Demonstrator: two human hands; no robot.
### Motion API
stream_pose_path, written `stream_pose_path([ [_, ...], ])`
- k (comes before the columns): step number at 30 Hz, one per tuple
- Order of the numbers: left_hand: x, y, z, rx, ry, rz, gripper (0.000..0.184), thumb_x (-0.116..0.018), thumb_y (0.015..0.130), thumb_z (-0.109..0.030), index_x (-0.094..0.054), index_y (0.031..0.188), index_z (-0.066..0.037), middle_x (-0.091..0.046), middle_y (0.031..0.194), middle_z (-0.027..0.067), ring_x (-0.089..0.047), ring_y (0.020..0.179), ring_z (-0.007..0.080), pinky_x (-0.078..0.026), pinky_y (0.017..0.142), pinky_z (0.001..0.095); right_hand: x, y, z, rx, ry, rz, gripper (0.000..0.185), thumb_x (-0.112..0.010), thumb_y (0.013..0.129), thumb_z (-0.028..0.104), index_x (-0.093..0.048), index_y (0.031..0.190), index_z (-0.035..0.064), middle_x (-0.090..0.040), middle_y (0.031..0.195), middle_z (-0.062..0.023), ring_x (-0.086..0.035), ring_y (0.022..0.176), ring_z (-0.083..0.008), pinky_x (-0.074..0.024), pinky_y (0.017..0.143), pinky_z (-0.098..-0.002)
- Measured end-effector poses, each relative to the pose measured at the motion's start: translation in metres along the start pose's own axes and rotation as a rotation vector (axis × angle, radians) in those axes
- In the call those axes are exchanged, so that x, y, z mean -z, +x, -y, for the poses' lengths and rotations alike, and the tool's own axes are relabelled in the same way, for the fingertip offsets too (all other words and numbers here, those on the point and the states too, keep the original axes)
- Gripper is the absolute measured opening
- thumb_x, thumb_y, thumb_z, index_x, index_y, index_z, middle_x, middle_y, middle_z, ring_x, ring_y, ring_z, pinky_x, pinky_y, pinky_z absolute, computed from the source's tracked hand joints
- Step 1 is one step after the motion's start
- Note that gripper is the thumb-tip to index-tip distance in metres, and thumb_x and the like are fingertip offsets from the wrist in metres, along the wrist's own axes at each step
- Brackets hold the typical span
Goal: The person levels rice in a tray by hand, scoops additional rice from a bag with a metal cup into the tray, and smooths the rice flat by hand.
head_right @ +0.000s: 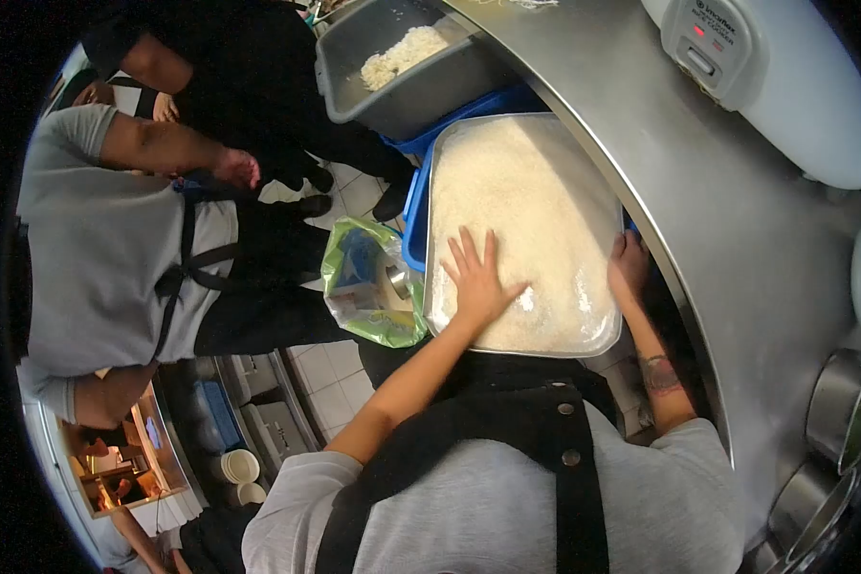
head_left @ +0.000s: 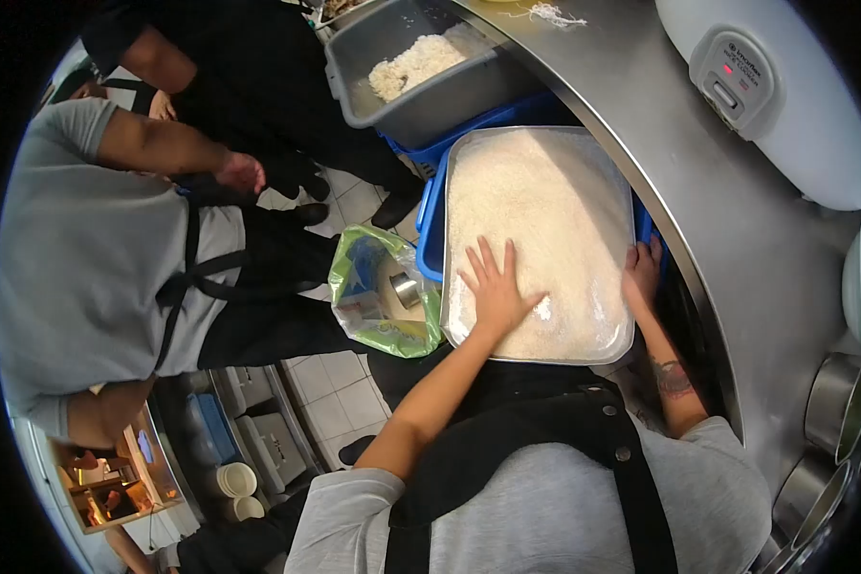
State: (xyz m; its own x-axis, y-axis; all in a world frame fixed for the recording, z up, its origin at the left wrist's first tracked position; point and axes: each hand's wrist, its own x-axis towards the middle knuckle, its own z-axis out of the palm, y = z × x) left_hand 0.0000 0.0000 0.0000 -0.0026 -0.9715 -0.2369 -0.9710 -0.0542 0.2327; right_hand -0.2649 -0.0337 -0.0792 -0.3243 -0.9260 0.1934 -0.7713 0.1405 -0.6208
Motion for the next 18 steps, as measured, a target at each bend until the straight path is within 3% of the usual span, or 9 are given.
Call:
stream_pose_path([
  [5,-0.011,0.095,-0.017,-0.143,-0.229,-0.319,0.119,-0.085,0.061,-0.047,-0.017,0.153,-0.014,0.004,0.156,0.0289,0.002,0.141,0.0553,-0.016,0.103,0.0756,0.009,0.028,-0.008,0.024,-0.091,-0.020,0.029,-0.050,0.095,0.026,-0.061,0.097,-0.0004,-0.059,0.099,-0.0305,-0.055,0.096,-0.0483,-0.0427,0.086,-0.0529],
  [6,-0.002,0.115,-0.024,-0.174,-0.274,-0.363,0.110,-0.085,0.061,-0.042,-0.027,0.150,-0.014,-0.007,0.156,0.0265,-0.006,0.141,0.0545,-0.018,0.104,0.0736,0.007,0.042,-0.008,0.037,-0.064,-0.052,0.028,-0.050,0.095,0.026,-0.061,0.097,-0.0005,-0.059,0.100,-0.0307,-0.054,0.097,-0.0482,-0.0422,0.087,-0.0530],
  [8,0.004,0.137,-0.022,-0.194,-0.288,-0.322,0.103,-0.086,0.060,-0.039,-0.035,0.147,-0.015,-0.017,0.154,0.0243,-0.014,0.139,0.0538,-0.019,0.106,0.0720,-0.003,0.045,-0.005,0.038,0.007,-0.071,0.028,-0.051,0.094,0.026,-0.061,0.097,-0.0005,-0.058,0.102,-0.0312,-0.053,0.100,-0.0480,-0.0412,0.089,-0.0532],
  [9,0.002,0.137,-0.022,-0.196,-0.297,-0.289,0.100,-0.086,0.060,-0.038,-0.039,0.145,-0.016,-0.022,0.152,0.0232,-0.017,0.138,0.0534,-0.020,0.106,0.0712,0.001,0.041,-0.003,0.014,0.003,-0.022,0.028,-0.051,0.095,0.024,-0.060,0.100,-0.0026,-0.052,0.115,-0.0308,-0.048,0.110,-0.0467,-0.0379,0.096,-0.0502],
  [10,-0.003,0.131,-0.022,-0.227,-0.294,-0.398,0.078,-0.084,0.063,-0.033,-0.053,0.133,-0.015,-0.038,0.142,0.0196,-0.031,0.131,0.0480,-0.027,0.105,0.0664,0.007,0.036,-0.003,-0.012,-0.005,0.031,0.029,-0.050,0.095,0.022,-0.060,0.102,-0.0046,-0.046,0.127,-0.0303,-0.043,0.120,-0.0454,-0.0347,0.103,-0.0473],
  [11,-0.008,0.126,-0.022,-0.241,-0.299,-0.384,0.072,-0.083,0.065,-0.031,-0.055,0.130,-0.015,-0.040,0.140,0.0184,-0.033,0.129,0.0459,-0.028,0.104,0.0655,0.012,0.033,-0.003,-0.035,-0.015,0.080,0.030,-0.050,0.096,0.020,-0.060,0.105,-0.0066,-0.040,0.140,-0.0298,-0.038,0.130,-0.0440,-0.0315,0.110,-0.0443],
  [13,-0.009,0.115,-0.022,-0.273,-0.304,-0.364,0.060,-0.081,0.068,-0.027,-0.059,0.123,-0.014,-0.045,0.135,0.0161,-0.037,0.125,0.0419,-0.031,0.101,0.0639,0.008,0.030,-0.012,-0.032,0.012,0.052,0.029,-0.050,0.096,0.020,-0.060,0.105,-0.0064,-0.040,0.140,-0.0300,-0.038,0.130,-0.0441,-0.0314,0.110,-0.0444],
  [14,-0.011,0.103,-0.023,-0.283,-0.281,-0.387,0.048,-0.078,0.071,-0.023,-0.062,0.115,-0.012,-0.052,0.125,0.0141,-0.045,0.117,0.0370,-0.038,0.097,0.0558,0.005,0.028,-0.017,-0.034,0.027,0.037,0.029,-0.050,0.096,0.020,-0.059,0.106,-0.0063,-0.040,0.140,-0.0301,-0.038,0.130,-0.0441,-0.0313,0.110,-0.0445],
  [18,-0.019,0.066,-0.024,-0.282,-0.349,-0.223,0.046,-0.075,0.069,-0.014,-0.062,0.112,-0.008,-0.061,0.106,0.0176,-0.058,0.101,0.0382,-0.048,0.087,0.0455,0.006,0.029,-0.013,0.000,0.005,0.030,0.028,-0.050,0.096,0.020,-0.059,0.104,-0.0058,-0.039,0.140,-0.0307,-0.038,0.130,-0.0448,-0.0314,0.110,-0.0448],
])
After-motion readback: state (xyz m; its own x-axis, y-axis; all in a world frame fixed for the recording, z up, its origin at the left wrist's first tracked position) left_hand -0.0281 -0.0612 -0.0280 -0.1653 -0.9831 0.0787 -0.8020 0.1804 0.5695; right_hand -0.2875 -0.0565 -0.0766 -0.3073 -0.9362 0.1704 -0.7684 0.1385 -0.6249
